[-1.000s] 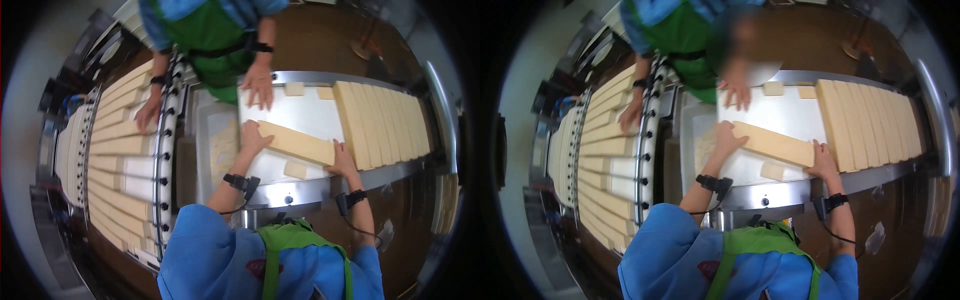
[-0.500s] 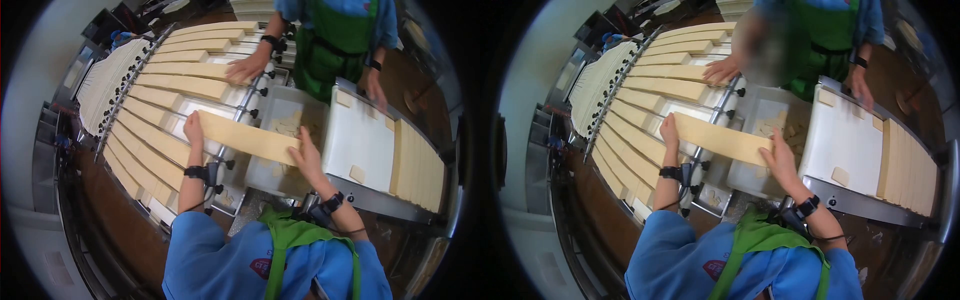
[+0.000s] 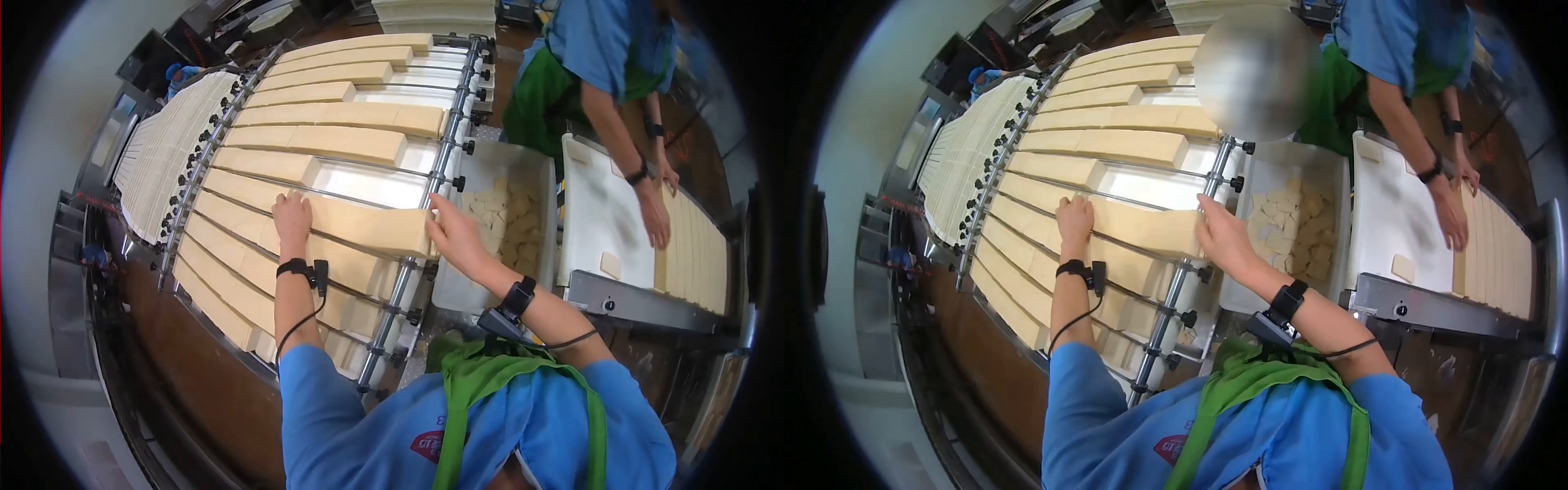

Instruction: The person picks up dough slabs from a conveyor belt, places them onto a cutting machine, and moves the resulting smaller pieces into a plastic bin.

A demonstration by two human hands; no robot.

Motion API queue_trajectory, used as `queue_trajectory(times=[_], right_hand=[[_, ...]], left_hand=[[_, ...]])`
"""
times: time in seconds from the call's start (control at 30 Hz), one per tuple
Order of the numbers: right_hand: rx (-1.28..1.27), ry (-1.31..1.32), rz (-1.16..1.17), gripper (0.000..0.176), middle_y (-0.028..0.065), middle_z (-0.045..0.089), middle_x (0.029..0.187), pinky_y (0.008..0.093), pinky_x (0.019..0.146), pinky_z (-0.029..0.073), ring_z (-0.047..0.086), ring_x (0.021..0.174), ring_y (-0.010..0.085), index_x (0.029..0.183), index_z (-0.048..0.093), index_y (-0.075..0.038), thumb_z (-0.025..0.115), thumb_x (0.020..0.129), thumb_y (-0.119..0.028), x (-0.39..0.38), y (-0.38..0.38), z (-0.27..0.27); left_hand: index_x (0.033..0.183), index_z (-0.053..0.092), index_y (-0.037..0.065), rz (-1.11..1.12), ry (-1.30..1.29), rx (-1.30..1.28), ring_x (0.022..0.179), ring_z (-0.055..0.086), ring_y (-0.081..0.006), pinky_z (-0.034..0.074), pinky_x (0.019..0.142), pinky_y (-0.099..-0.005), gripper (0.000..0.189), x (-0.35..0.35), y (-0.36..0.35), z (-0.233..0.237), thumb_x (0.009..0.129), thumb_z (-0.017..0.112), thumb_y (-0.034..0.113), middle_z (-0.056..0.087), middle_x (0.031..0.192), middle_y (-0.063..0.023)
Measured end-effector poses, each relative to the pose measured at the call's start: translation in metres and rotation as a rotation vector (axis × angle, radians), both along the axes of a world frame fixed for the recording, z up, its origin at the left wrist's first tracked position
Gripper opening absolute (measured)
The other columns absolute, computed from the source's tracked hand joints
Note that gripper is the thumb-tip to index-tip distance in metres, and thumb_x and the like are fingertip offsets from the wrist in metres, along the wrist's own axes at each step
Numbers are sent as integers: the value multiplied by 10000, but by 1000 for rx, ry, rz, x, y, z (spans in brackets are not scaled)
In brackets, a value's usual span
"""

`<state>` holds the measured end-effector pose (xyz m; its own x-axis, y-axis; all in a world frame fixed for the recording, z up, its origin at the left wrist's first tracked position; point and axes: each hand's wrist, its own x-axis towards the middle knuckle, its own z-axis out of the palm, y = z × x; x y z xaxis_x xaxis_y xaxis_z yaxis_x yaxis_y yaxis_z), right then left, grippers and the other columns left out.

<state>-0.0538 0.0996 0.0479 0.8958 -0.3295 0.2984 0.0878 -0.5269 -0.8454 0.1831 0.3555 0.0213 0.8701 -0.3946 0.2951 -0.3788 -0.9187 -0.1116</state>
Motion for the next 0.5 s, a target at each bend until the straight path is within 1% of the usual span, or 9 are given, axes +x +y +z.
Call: queue_trajectory(times=[0.03, 0.13, 0.2, 0.23, 0.3, 0.37, 0.43, 0.47, 0.5], right_hand=[[-25, -9, -10, 423, 163, 563, 1036, 339, 758, 448, 568, 889, 319, 1184, 435, -31, 545, 783, -107, 4, 4, -9], [85, 22, 82, 447, 162, 562, 1057, 341, 778, 445, 572, 895, 308, 1185, 432, -20, 553, 763, -104, 17, 14, -47], [261, 88, 127, 453, 161, 564, 1059, 336, 795, 440, 568, 914, 291, 1177, 437, -9, 551, 746, -88, 20, 16, -50], [349, 121, 133, 456, 160, 565, 1061, 334, 803, 437, 567, 924, 283, 1173, 440, -4, 550, 737, -80, 20, 14, -52], [249, 50, 115, 462, 154, 572, 1048, 328, 823, 430, 555, 957, 258, 1160, 450, 0, 542, 712, -61, 24, 7, -68], [344, -59, 77, 466, 160, 572, 1038, 331, 838, 423, 544, 976, 271, 1151, 457, -1, 532, 693, -43, 15, -4, -74], [316, 23, 1, 461, 182, 562, 1036, 345, 837, 424, 543, 958, 308, 1151, 450, 14, 505, 696, -37, -4, -22, -61], [339, -62, -54, 452, 187, 560, 1018, 348, 835, 424, 542, 946, 317, 1144, 450, 21, 495, 699, -40, -10, -31, -69], [313, -54, -96, 443, 187, 559, 1011, 347, 836, 423, 541, 945, 316, 1139, 453, 25, 507, 708, -60, -22, -48, -67]], left_hand=[[965, 592, 55, 23, -52, -36, 939, 501, -324, 406, 805, -440, 262, -2, -1, -1, 781, 541, 235, 593, 861, -181], [947, 591, 53, -49, -41, -443, 960, 490, -324, 400, 819, -428, 232, -33, -40, -4, 743, 574, 161, 568, 930, -181], [921, 602, 67, -402, 158, -735, 984, 485, -348, 385, 836, -452, 221, -67, -72, -9, 708, 585, 123, 551, 1004, -192], [900, 609, 70, -499, 131, -637, 998, 479, -355, 376, 843, -460, 210, -87, -84, -1, 697, 587, 117, 549, 1012, -201], [859, 621, 75, -745, 98, -457, 1026, 466, -368, 360, 857, -476, 189, -134, -114, 10, 675, 590, 107, 545, 1028, -219], [754, 633, 87, -712, -2, -335, 1027, 468, -380, 368, 870, -452, 113, -148, -127, -8, 644, 607, 90, 529, 1084, -201], [718, 616, 62, -610, 65, -339, 1020, 468, -389, 383, 845, -456, 97, -149, -125, -16, 626, 621, 89, 523, 1072, -230], [873, 620, 58, -610, 138, -285, 1085, 433, -383, 347, 873, -467, 210, -144, -119, -20, 666, 595, 80, 459, 1178, -246], [1003, 569, 51, -590, 139, -254, 1112, 411, -392, 332, 900, -461, 335, -147, -120, -18, 669, 586, 68, 430, 1210, -254]])
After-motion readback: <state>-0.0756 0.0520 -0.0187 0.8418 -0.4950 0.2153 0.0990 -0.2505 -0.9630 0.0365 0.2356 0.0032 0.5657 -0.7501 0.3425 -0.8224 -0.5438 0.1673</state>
